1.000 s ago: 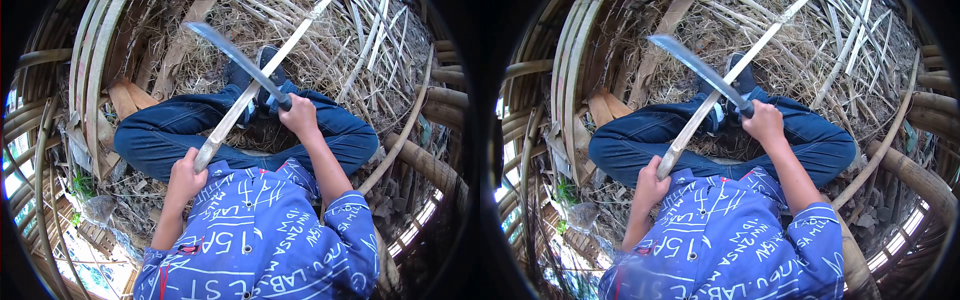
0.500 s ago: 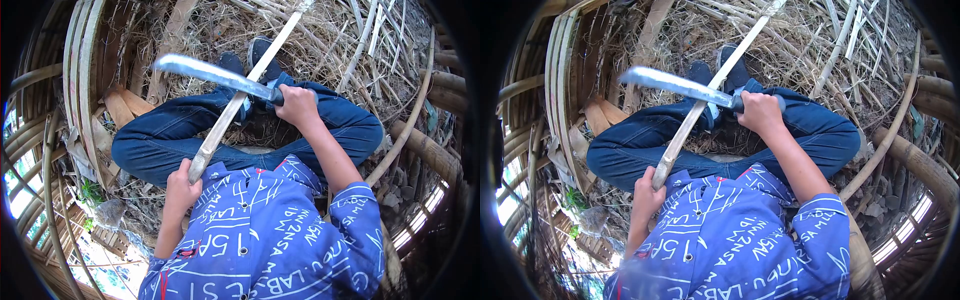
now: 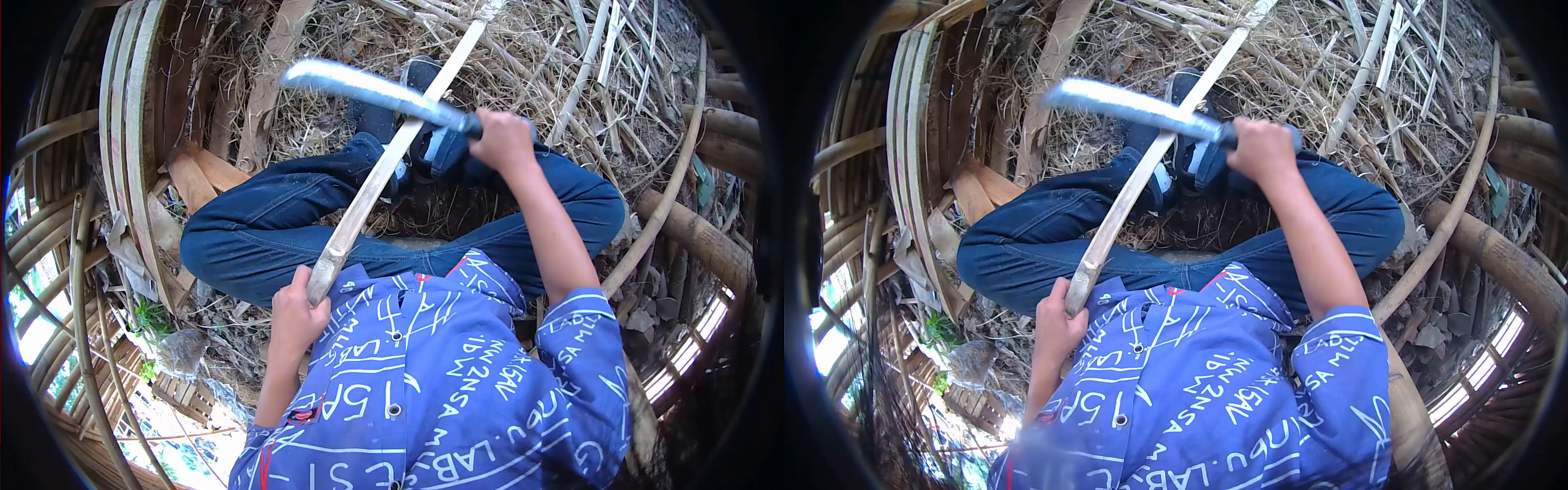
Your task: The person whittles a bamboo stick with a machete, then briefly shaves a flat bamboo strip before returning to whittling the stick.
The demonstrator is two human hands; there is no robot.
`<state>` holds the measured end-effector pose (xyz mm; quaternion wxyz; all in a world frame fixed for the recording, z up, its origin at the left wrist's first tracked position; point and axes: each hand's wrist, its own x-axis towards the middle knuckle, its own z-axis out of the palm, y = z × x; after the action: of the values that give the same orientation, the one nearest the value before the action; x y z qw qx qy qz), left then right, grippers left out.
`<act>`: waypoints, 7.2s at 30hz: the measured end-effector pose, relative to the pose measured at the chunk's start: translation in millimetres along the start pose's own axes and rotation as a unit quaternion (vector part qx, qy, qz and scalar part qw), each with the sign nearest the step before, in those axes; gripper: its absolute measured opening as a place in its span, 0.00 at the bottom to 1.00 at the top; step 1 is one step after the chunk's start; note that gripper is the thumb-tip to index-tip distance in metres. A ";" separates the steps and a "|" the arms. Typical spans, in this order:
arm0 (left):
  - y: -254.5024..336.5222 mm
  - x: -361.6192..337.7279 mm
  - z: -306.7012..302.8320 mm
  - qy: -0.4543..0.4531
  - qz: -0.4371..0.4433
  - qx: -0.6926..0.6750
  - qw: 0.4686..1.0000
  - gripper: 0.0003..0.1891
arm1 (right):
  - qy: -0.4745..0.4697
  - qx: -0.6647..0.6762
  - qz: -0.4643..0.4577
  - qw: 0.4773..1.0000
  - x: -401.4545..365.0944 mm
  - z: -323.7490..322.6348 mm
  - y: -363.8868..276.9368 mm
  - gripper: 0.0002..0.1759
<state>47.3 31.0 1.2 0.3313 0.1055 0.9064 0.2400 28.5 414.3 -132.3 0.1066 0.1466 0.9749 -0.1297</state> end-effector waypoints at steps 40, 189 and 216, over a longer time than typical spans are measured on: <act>0.0 -6.9 -2.2 -0.011 -0.023 -0.030 0.999 0.11 | -0.002 -0.044 0.186 0.982 68.3 -12.0 95.7 0.17; 14.0 1.3 10.9 -0.096 -0.036 -0.115 0.988 0.10 | -0.010 0.031 0.036 0.999 2.3 -17.2 36.7 0.13; 5.2 5.4 16.7 -0.074 -0.009 -0.116 0.990 0.11 | -0.006 0.048 0.031 0.998 13.3 -19.0 37.4 0.14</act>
<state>54.2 43.5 -10.3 0.4099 0.0754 0.8464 0.3317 24.6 457.7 -126.0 0.1090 0.1814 0.9617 -0.1742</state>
